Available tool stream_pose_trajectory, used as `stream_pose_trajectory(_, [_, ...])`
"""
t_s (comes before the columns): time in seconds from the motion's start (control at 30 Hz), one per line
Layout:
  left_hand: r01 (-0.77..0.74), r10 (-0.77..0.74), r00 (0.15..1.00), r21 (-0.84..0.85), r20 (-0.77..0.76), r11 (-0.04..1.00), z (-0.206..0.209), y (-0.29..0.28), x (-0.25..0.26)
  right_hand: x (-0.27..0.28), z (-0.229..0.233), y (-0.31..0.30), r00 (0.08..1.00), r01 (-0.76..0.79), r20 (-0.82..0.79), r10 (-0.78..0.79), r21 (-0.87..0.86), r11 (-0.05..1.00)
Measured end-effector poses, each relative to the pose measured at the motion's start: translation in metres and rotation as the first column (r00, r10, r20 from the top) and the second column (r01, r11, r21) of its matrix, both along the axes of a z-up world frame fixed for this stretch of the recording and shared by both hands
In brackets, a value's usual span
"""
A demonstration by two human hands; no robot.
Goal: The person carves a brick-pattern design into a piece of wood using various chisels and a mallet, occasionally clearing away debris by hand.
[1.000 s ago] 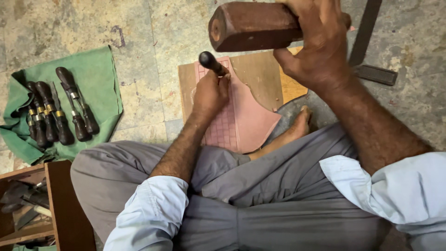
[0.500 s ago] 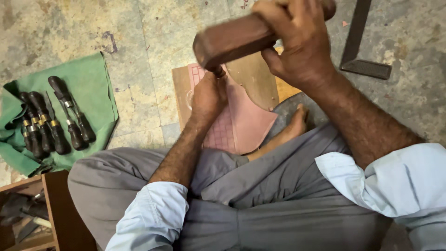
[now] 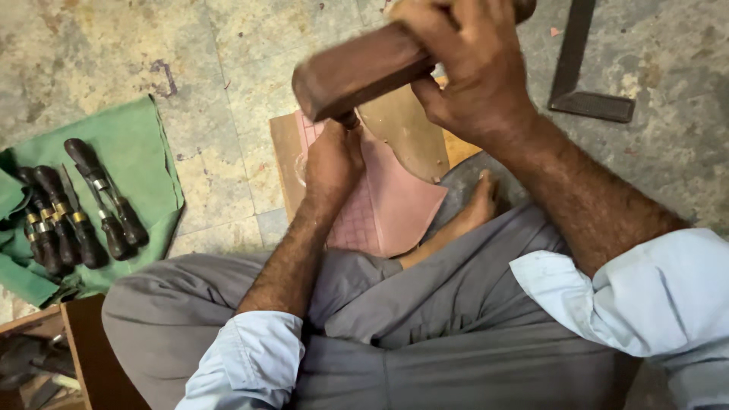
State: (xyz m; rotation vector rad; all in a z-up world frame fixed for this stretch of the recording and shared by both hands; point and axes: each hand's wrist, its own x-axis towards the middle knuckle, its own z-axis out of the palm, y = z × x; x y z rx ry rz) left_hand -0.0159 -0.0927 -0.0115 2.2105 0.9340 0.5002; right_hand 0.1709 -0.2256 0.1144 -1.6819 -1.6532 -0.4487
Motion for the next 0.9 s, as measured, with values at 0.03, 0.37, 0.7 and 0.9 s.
stream_pose_trajectory(0.03, [0.011, -0.011, 1.0, 0.022, -0.006, 1.0, 0.0, 0.0, 0.001, 0.001, -0.001, 0.001, 1.0, 0.001, 0.032, 0.0, -0.019, 1.0])
stream_pose_trajectory(0.37, [-0.015, 0.013, 0.997, 0.027, 0.075, 1.0, -0.001, -0.006, 0.001, 0.001, -0.003, 0.003, 0.997, -0.047, -0.062, 0.051, 0.069, 0.996])
stream_pose_trajectory(0.7, [0.011, -0.013, 0.999, 0.049, 0.046, 0.999, 0.0, -0.001, 0.005, 0.004, 0.0, 0.009, 0.986, 0.069, 0.154, -0.06, -0.05, 0.996])
stream_pose_trajectory(0.9, [0.012, -0.017, 0.994, 0.039, 0.11, 0.999, -0.002, -0.001, 0.005, 0.0, -0.006, 0.012, 0.999, 0.047, 0.021, -0.047, 0.007, 0.999])
